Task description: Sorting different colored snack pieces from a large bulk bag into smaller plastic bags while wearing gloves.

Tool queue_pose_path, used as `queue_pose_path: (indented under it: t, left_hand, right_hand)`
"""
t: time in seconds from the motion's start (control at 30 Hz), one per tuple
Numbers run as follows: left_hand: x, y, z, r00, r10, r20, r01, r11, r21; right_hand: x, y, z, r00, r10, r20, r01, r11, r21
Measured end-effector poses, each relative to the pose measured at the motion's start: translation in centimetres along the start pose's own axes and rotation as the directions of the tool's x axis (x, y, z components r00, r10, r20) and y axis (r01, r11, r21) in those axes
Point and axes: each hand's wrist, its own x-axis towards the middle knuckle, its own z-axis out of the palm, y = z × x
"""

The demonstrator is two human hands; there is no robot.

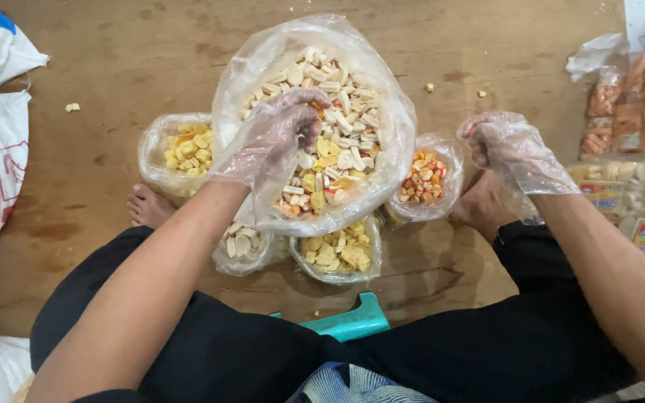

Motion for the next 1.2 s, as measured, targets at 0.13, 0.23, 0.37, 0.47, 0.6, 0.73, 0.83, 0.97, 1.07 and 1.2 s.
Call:
queue_pose_path:
  t: [0.13, 0.23, 0.37, 0.47, 0.6, 0.73, 0.83, 0.97, 1.07, 1.2]
  left_hand:
    - [1.1, -0.8, 0.2, 0.999, 0.036, 0.038, -0.036, 0.999, -0.005]
    - [0.9, -0.2, 0.6, 0.997, 0.027, 0.067, -0.021, 0.996, -0.082]
    - [2.2, -0.3, -1.1, 0.966, -0.06, 0.253, 0.108, 0.978, -0.177]
    - [1.1, -0.5, -0.6, 0.986, 0.017, 0.163, 0.004, 0.992, -0.129]
    - [0.4, 0.2, 0.6, 1.0, 0.005, 0.026, -0.005, 1.0, -0.023]
    - [-0.3, 0.8, 1.7, 0.998, -0.045, -0.046, 0.043, 0.999, -0.026]
    - [0.8, -0.2, 1.9, 0.988, -0.061, -0.145, 0.057, 0.998, -0.029]
    - [-1.1, 2.7, 3.4, 0.969, -0.101, -0.227, 0.132, 0.983, 0.128]
    - [-0.4, 1.4, 2.6, 0.987, -0.082, -0.139, 0.096, 0.99, 0.099]
    - [-0.4, 0.6, 2.0, 0.996, -0.083, -0.036, 0.084, 0.996, 0.014]
  right_hand:
    - [1.7, 3.4, -1.3, 0.999, 0.034, -0.015, -0.034, 0.999, -0.003]
    - [-1.0, 1.2, -1.0, 0.995, 0.099, -0.029, -0.1, 0.994, -0.042]
    - [-6.1, -4.2, -0.3, 0.958, 0.287, 0.014, -0.286, 0.957, -0.046]
    - [-3.5, -1.1, -1.4, 0.962, 0.273, 0.0, -0.272, 0.958, -0.093]
    - [-4.3, -0.5, -1.6, 0.98, 0.149, 0.13, -0.133, 0.983, -0.125]
    - [-5.6, -1.2, -0.7, 0.962, 0.194, 0.191, -0.17, 0.976, -0.137]
    - [-6.2, -1.3, -0.8, 0.948, 0.217, 0.232, -0.189, 0.972, -0.138]
    - [-4.0, 1.7, -1.8, 0.938, 0.231, 0.259, -0.188, 0.965, -0.183]
    - [-2.8, 3.8, -3.0, 0.944, 0.202, 0.262, -0.145, 0.964, -0.221]
    - [-6.0, -0.8, -2.1, 0.961, 0.194, 0.197, -0.139, 0.956, -0.26]
